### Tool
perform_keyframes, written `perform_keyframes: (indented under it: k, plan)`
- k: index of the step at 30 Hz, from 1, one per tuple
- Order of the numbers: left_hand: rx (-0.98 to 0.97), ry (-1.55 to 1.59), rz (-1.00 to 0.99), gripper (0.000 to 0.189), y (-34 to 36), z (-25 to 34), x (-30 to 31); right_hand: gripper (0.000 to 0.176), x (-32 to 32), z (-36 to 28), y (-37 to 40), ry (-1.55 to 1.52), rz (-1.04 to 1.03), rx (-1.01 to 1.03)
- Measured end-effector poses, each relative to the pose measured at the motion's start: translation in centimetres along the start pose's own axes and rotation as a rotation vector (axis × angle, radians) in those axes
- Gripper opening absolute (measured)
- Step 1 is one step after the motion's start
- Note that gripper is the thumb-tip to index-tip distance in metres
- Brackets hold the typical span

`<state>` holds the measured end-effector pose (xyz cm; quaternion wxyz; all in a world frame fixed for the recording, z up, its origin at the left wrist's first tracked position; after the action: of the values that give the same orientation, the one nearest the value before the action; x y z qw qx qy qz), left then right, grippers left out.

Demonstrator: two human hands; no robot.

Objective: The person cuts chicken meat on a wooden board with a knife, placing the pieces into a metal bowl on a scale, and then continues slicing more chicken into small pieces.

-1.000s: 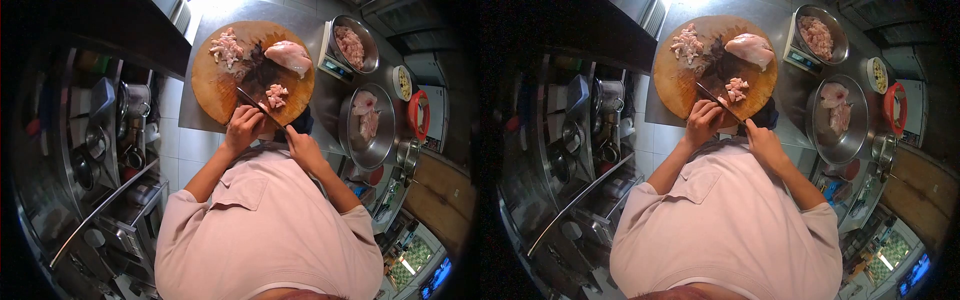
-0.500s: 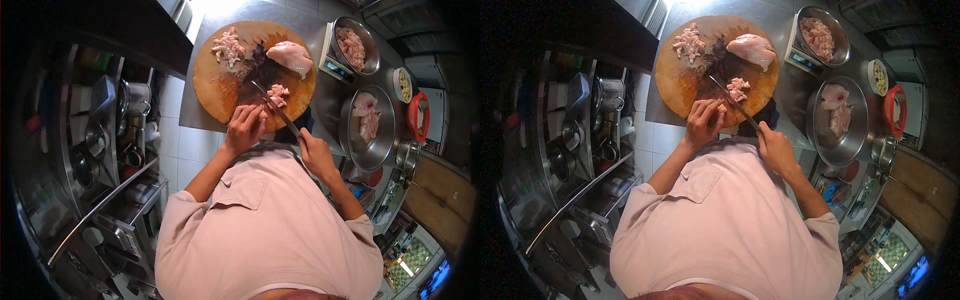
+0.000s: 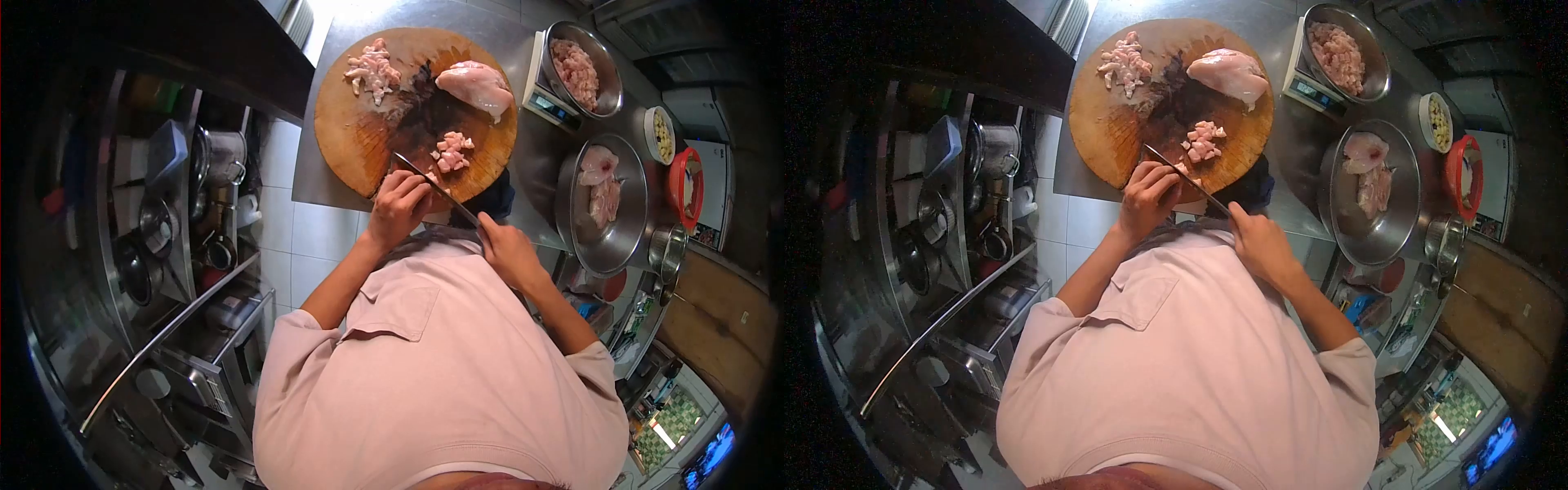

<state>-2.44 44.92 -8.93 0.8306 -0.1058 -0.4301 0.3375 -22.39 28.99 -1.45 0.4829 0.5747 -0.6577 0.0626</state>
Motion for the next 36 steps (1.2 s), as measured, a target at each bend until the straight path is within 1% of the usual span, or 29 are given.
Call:
perform_keyframes:
  k: [4,6,7,9,10,12,13,15,16,18,19,21,22,24,25,27,28,30,31,33,34,35,36]
  plan:
    - [0.013,-0.035,-0.026,0.018,0.0,0.2,-0.1,0.017,-0.9,-0.4,-2.8,-0.023,0.024,-0.003]
    - [0.062,-0.057,-0.027,0.017,0.0,0.3,-0.3,0.018,-0.8,-0.1,-3.1,0.006,0.119,0.112]
    - [0.056,-0.058,-0.026,0.017,-0.1,0.4,-0.4,0.018,-0.3,-0.1,-3.2,0.005,0.125,0.112]
    - [0.062,-0.080,-0.012,0.015,-0.2,0.4,-0.6,0.014,1.2,-0.4,-2.8,-0.026,0.197,0.016]
    - [0.059,-0.081,-0.012,0.015,-0.2,0.4,-0.8,0.014,1.9,-0.5,-2.6,-0.027,0.199,0.017]
    - [0.146,-0.030,0.077,0.013,-0.5,0.4,-1.0,0.013,3.0,-0.7,-2.2,-0.153,0.188,0.032]
    - [0.139,-0.031,0.075,0.013,-0.8,0.4,-1.1,0.013,3.3,-0.8,-2.2,-0.156,0.194,0.031]
    - [0.216,0.114,0.071,0.016,-1.7,0.5,-1.3,0.014,3.6,-1.0,-2.0,-0.228,0.243,0.028]
    - [0.208,0.111,0.068,0.016,-2.1,0.6,-1.3,0.014,3.7,-0.9,-2.2,-0.233,0.250,0.030]
    - [0.288,0.204,-0.029,0.026,-3.2,0.9,-1.5,0.015,3.9,-0.4,-2.4,-0.282,0.312,0.040]
    - [0.278,0.204,-0.032,0.026,-3.8,1.1,-1.4,0.015,4.0,0.1,-2.6,-0.285,0.323,0.039]
    - [0.184,0.127,-0.043,0.046,-4.7,1.8,-0.8,0.015,3.7,1.4,-3.0,-0.149,0.401,0.001]
    - [0.174,0.123,-0.046,0.046,-4.8,2.0,-0.8,0.015,3.6,2.0,-3.1,-0.156,0.410,0.001]
    - [0.362,0.065,-0.151,0.067,-4.8,2.3,-0.9,0.015,3.5,3.0,-3.1,-0.032,0.474,0.003]
    - [0.417,0.079,-0.198,0.080,-4.8,2.2,-1.3,0.015,3.4,3.3,-3.0,-0.037,0.481,0.000]
    - [0.386,0.016,-0.216,0.081,-4.9,2.1,-1.9,0.015,3.1,3.6,-2.7,0.012,0.440,-0.019]
    - [0.361,-0.046,-0.228,0.081,-5.0,2.0,-2.2,0.015,2.9,3.5,-2.5,0.006,0.445,-0.020]
    - [0.334,-0.051,-0.221,0.081,-5.5,2.0,-2.7,0.016,2.5,3.2,-2.2,-0.056,0.361,0.009]
    - [0.314,-0.055,-0.211,0.081,-5.7,2.0,-2.9,0.016,2.3,3.1,-2.1,-0.061,0.367,0.007]
    - [0.296,-0.089,-0.184,0.078,-5.8,1.7,-3.4,0.017,1.7,2.9,-2.1,-0.309,0.236,-0.003]
    - [0.284,-0.121,-0.153,0.075,-5.9,1.5,-3.6,0.017,1.6,2.7,-2.0,-0.313,0.243,-0.006]
    - [0.277,-0.122,-0.156,0.075,-5.9,1.4,-3.7,0.017,1.4,2.5,-2.0,-0.392,0.221,-0.001]
    - [0.325,-0.078,-0.151,0.070,-6.0,1.4,-3.6,0.017,1.2,2.3,-2.0,-0.471,0.199,0.004]
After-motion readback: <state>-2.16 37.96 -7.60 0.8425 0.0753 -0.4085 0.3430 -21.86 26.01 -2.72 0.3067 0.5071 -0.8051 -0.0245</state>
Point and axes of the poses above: each hand's wrist, its own y-axis away from the middle knuckle, its own x-axis out of the back of the hand, z = x × y, the point moved 1 cm from there along -y, towards the middle knuckle, and after that the axes turned 5 degrees about -y, right-handed, at the moved point
